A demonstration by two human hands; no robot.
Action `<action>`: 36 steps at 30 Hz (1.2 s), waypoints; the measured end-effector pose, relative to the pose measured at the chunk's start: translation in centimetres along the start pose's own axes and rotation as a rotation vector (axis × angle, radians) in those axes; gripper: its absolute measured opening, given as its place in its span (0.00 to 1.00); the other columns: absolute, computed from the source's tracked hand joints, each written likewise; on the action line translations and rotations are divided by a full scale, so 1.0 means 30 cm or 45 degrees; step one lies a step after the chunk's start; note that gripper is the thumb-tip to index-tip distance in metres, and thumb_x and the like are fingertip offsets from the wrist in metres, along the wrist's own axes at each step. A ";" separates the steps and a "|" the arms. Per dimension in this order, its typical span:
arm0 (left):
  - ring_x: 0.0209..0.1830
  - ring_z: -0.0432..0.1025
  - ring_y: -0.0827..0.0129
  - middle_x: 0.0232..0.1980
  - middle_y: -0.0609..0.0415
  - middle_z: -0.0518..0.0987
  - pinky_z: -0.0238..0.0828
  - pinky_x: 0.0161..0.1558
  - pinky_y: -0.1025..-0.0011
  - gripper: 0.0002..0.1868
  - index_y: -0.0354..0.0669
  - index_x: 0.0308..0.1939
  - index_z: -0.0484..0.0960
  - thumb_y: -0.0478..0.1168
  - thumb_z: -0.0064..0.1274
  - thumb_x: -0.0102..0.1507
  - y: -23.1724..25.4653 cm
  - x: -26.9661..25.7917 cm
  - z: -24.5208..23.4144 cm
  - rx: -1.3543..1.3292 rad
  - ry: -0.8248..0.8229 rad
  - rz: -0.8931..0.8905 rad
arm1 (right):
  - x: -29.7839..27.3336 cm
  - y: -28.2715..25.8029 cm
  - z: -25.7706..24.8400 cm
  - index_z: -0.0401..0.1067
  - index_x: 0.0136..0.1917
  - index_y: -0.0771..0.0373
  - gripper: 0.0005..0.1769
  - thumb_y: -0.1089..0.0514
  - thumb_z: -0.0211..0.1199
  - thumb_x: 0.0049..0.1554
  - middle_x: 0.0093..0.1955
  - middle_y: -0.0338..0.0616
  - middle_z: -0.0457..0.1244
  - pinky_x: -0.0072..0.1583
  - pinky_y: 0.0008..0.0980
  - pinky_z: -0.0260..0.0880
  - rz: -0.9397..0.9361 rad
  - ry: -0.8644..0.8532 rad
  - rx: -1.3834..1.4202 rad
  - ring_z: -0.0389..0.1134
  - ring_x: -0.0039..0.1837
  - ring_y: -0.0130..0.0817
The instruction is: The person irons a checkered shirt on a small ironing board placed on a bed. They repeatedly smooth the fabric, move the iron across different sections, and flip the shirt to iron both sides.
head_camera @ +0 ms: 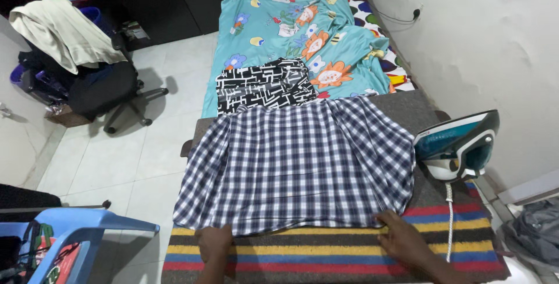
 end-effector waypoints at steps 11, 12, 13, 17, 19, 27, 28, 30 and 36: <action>0.62 0.74 0.40 0.63 0.30 0.76 0.73 0.63 0.50 0.40 0.26 0.65 0.64 0.45 0.61 0.56 0.015 -0.149 -0.064 -0.017 0.112 0.114 | 0.014 0.331 -0.024 0.73 0.57 0.59 0.21 0.60 0.70 0.50 0.52 0.42 0.68 0.52 0.38 0.76 0.168 0.374 0.040 0.75 0.48 0.40; 0.64 0.74 0.41 0.65 0.32 0.75 0.72 0.64 0.50 0.39 0.27 0.65 0.65 0.44 0.61 0.56 0.028 -0.179 -0.074 -0.015 0.145 0.126 | 0.008 0.360 -0.072 0.71 0.59 0.60 0.24 0.61 0.70 0.49 0.51 0.43 0.70 0.54 0.39 0.75 0.216 0.566 -0.009 0.76 0.49 0.39; 0.65 0.71 0.41 0.66 0.31 0.72 0.71 0.64 0.50 0.42 0.26 0.67 0.61 0.43 0.63 0.55 0.039 -0.202 -0.084 0.031 0.134 0.125 | -0.006 0.385 -0.120 0.65 0.64 0.64 0.28 0.60 0.69 0.51 0.53 0.49 0.68 0.54 0.42 0.74 0.235 0.754 0.135 0.74 0.51 0.43; 0.71 0.60 0.42 0.72 0.30 0.59 0.63 0.69 0.52 0.50 0.26 0.70 0.57 0.42 0.69 0.52 0.095 -0.262 -0.099 0.263 0.131 0.206 | 0.005 0.405 -0.333 0.55 0.70 0.73 0.41 0.54 0.73 0.53 0.58 0.60 0.66 0.56 0.46 0.74 0.280 1.036 0.253 0.72 0.55 0.48; 0.73 0.57 0.42 0.73 0.28 0.56 0.58 0.71 0.53 0.44 0.27 0.67 0.61 0.40 0.68 0.52 0.111 -0.277 -0.098 0.357 0.178 0.362 | 0.024 0.368 -0.420 0.55 0.69 0.74 0.43 0.49 0.75 0.55 0.56 0.59 0.66 0.57 0.46 0.72 0.196 1.033 0.167 0.71 0.56 0.47; 0.68 0.62 0.46 0.64 0.37 0.69 0.57 0.70 0.51 0.24 0.35 0.52 0.77 0.36 0.59 0.52 0.155 -0.273 -0.053 0.259 0.295 0.753 | 0.116 0.255 -0.621 0.77 0.52 0.70 0.30 0.40 0.75 0.54 0.46 0.58 0.71 0.49 0.48 0.74 0.467 0.823 -0.126 0.74 0.45 0.50; 0.68 0.62 0.47 0.63 0.38 0.70 0.57 0.71 0.52 0.22 0.36 0.51 0.78 0.37 0.58 0.53 0.154 -0.277 -0.048 0.296 0.272 0.744 | 0.114 0.241 -0.629 0.78 0.52 0.70 0.30 0.40 0.76 0.53 0.45 0.58 0.72 0.48 0.48 0.75 0.491 0.796 -0.216 0.74 0.44 0.50; 0.67 0.63 0.48 0.61 0.40 0.72 0.58 0.71 0.52 0.20 0.37 0.49 0.80 0.39 0.58 0.53 0.196 -0.267 -0.045 0.366 0.247 0.734 | 0.129 0.193 -0.641 0.80 0.47 0.69 0.28 0.39 0.74 0.54 0.40 0.55 0.71 0.47 0.46 0.76 0.450 0.764 -0.301 0.75 0.39 0.45; 0.71 0.58 0.48 0.67 0.37 0.64 0.54 0.71 0.52 0.28 0.35 0.56 0.75 0.41 0.62 0.54 0.276 -0.282 -0.043 0.412 0.064 0.636 | 0.140 -0.093 -0.560 0.78 0.50 0.65 0.28 0.37 0.69 0.53 0.38 0.51 0.71 0.40 0.45 0.78 0.588 0.476 -0.054 0.76 0.35 0.44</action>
Point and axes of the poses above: each hand's wrist, its own x-axis towards the middle knuckle, its own z-axis out of the palm, y = z × x, the point moved 3 cm from there along x, towards the middle knuckle
